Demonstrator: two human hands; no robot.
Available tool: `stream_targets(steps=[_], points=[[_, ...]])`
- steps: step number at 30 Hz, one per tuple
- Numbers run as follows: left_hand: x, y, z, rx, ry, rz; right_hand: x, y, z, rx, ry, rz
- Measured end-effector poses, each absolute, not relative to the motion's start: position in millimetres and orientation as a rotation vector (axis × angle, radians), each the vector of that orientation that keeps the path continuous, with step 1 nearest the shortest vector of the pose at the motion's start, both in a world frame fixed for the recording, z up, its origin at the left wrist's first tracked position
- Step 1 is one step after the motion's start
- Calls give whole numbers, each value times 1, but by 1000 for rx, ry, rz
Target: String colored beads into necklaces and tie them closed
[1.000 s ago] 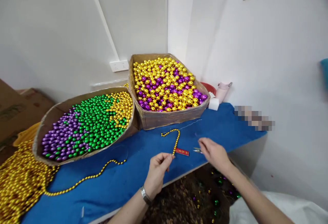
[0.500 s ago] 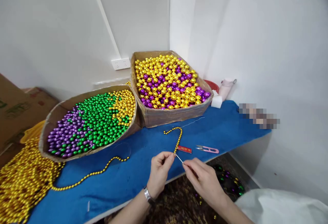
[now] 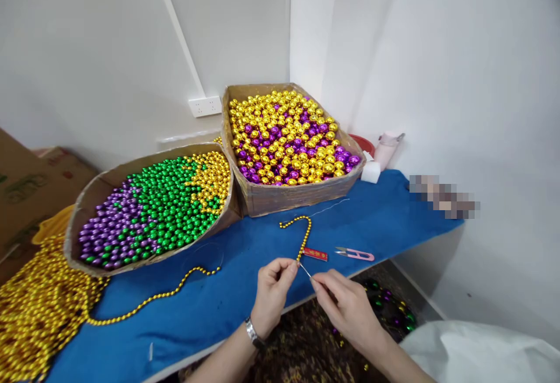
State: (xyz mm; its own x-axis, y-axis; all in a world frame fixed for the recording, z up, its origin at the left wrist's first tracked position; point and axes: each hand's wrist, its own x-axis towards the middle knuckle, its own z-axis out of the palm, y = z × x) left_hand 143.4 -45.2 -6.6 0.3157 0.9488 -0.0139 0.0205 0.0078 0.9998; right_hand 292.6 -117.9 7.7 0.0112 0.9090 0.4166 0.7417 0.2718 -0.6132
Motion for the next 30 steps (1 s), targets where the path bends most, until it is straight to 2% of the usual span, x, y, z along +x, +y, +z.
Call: stream_targets(steps=[14,23,26,30], points=[[144,-46,-3,1348,994,951,290,-119,9,-1551,-1757,358],[151,-42,-3,1003,869,857,285,-114,6,-1560,-1810,410],[154,-39,2,898,799,831,285,-112,9,-1543,-1758,576],[160,-35,9,710,702,844,282,-109,9,-1350,-1376,1044]])
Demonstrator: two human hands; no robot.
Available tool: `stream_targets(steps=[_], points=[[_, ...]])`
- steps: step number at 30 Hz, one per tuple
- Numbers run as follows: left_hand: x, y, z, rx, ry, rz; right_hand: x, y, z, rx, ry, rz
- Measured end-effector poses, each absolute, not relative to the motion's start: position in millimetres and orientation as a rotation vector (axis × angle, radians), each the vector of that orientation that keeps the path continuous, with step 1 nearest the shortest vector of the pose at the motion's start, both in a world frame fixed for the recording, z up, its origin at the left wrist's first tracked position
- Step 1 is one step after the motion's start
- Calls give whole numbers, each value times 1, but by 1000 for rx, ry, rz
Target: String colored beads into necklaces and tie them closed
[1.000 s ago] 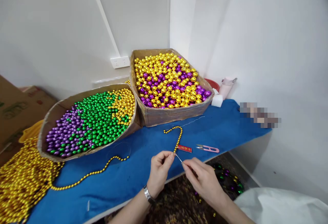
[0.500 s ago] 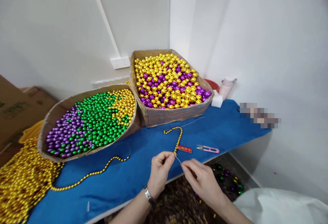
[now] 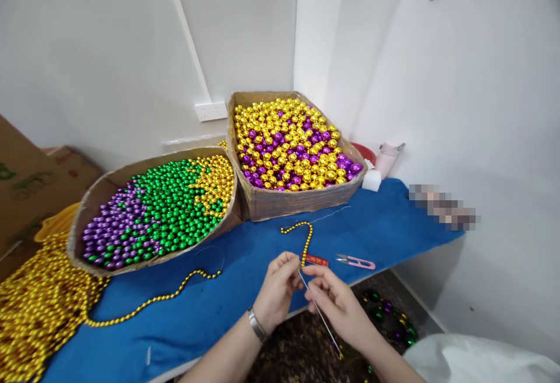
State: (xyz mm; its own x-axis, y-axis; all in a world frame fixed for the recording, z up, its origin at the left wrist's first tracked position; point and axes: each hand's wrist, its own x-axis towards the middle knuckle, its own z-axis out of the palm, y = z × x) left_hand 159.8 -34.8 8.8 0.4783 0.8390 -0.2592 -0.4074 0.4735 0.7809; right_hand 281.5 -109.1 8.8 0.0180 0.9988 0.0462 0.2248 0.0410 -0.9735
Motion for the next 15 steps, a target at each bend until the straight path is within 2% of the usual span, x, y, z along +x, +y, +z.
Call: stream_targets(steps=[3,8,11,15], points=[[163,-33,15,621,640,826,276,-103,6,-1201,-1230,1060],[160,-15,18,761,687,1043,276,-80,11,-1255,-1325,554],[148,11,1,1197,991,1251,292,-53,34,-1283,-1313,458],[124,44,-37,1820,1408,1133,322,-1,81,-1322,-1349,397]])
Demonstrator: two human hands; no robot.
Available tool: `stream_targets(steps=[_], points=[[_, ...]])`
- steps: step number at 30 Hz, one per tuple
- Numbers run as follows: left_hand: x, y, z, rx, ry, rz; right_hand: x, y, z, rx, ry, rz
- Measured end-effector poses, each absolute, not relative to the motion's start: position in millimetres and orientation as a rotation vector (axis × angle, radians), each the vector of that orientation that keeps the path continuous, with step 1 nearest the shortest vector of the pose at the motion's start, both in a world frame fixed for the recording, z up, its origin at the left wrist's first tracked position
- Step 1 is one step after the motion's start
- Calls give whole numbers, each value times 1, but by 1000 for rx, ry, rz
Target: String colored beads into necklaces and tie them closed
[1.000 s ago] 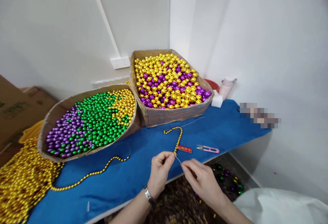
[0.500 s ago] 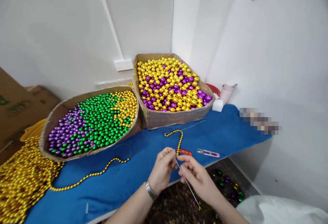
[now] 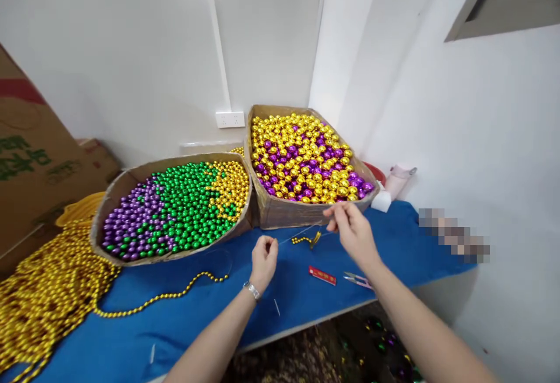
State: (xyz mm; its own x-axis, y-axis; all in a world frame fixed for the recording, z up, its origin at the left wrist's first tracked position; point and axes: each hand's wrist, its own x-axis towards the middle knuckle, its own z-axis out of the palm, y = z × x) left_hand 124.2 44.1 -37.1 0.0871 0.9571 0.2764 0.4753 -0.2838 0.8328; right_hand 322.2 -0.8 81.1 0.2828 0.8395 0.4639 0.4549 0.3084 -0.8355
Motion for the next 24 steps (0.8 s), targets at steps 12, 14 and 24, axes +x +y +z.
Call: stream_targets(steps=[12,14,24], points=[[84,37,-80,2411,1524,649,324,76,192,-1272,-1320,343],[76,35,-73,2454,1523,598,311,70,189,-1256,-1382,346],[-22,86,36,2372,1655,807,243,20,63,-1162,-1945,351]])
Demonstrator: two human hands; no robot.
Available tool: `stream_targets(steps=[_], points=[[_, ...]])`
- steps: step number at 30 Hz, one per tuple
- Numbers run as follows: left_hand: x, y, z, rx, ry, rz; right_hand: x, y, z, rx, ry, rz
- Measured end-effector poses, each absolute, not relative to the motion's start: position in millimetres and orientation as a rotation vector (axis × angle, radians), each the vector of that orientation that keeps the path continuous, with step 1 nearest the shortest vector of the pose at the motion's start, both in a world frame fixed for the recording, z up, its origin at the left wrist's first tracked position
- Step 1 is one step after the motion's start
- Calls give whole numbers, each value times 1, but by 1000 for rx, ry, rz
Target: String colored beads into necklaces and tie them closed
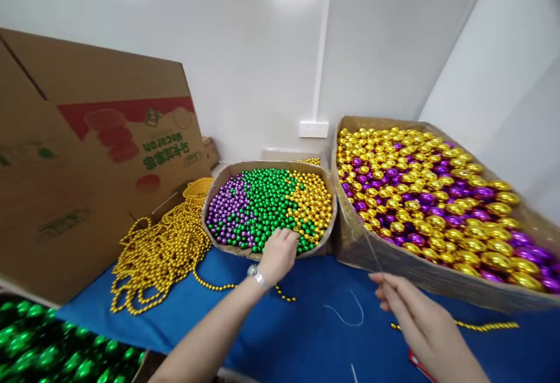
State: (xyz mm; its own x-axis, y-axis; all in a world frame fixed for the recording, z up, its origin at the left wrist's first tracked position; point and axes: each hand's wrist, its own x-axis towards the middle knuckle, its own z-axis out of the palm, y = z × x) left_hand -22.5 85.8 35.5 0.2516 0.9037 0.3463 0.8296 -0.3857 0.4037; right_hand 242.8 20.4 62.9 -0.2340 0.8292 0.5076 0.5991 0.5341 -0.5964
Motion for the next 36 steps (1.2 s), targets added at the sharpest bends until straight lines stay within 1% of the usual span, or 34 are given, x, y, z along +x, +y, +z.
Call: stream_targets(steps=[2,4,7,11,13,15,17,19,27,29,33,36], points=[[-38,112,39,2314,1711,666,231,17,41,-1102,-1950,393],[-45,131,36,2274,1696,614,222,17,24,-1044,-1953,437],[-47,143,34,2218,1652,666,213,17,6,-987,-1980,481],[-40,131,41,2106,1563,818,209,11,-7,-1013,-1987,454],[-34,116,45,1834,1402,983,207,8,-8,-1029,-1991,427],[-27,99,48,1367,1127,1139,204,6,-7,-1025,-1997,381],[-19,85,50,957,881,1193,203,6,-6,-1022,-2000,337],[-12,76,49,797,789,1189,202,6,-6,-1026,-2007,326],[-5,70,46,783,811,1204,207,5,-11,-1076,-2062,277],[-3,69,47,827,848,1229,209,5,-14,-1096,-2082,182],[2,68,52,953,958,1285,214,5,-19,-1124,-2122,-106],[9,69,54,930,962,1267,217,5,-21,-1135,-2154,-273]])
